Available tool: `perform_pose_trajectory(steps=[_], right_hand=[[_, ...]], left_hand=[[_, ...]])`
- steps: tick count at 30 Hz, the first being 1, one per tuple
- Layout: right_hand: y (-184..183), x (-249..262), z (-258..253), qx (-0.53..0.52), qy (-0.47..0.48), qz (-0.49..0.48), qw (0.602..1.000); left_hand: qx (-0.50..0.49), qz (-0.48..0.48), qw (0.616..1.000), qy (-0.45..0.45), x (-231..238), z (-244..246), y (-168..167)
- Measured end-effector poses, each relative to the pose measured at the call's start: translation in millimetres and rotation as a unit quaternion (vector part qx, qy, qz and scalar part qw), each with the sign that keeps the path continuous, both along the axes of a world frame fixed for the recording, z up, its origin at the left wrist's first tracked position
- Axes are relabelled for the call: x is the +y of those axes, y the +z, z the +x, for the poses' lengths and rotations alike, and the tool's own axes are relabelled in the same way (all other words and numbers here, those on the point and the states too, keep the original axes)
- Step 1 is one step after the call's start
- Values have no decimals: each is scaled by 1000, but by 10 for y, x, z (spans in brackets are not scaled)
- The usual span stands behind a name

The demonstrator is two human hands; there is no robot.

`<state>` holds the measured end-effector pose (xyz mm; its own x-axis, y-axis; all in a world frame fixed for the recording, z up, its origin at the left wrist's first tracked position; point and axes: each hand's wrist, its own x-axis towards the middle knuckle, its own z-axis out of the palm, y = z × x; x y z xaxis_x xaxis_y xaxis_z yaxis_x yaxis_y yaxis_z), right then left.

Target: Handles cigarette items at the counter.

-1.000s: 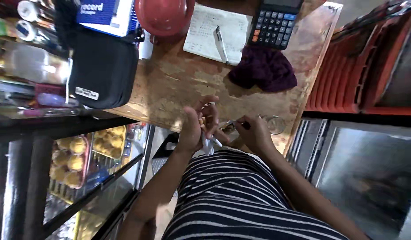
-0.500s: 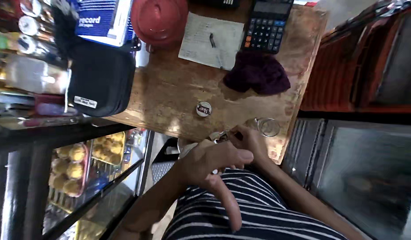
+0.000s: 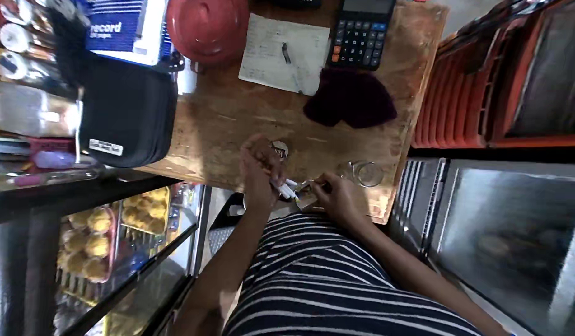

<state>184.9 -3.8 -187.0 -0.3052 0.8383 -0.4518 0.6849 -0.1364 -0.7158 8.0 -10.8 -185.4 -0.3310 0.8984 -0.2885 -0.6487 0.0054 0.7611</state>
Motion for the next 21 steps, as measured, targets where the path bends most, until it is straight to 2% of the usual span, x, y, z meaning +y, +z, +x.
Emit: perform_pose_trajectory(steps=[6, 14, 16, 21], right_hand=[[-31, 25, -51, -6, -16, -1, 1000], [77, 28, -125, -5, -11, 4, 1000], [58, 32, -128, 5, -25, -9, 1000], [46, 47, -144, 24, -40, -60, 997]], left_hand=[[-49, -46, 995, -68, 38, 98, -129], [99, -134, 985, -52, 134, 129, -304], [152, -98, 982, -61, 98, 136, -329], [290, 97, 949, -76, -23, 161, -442]])
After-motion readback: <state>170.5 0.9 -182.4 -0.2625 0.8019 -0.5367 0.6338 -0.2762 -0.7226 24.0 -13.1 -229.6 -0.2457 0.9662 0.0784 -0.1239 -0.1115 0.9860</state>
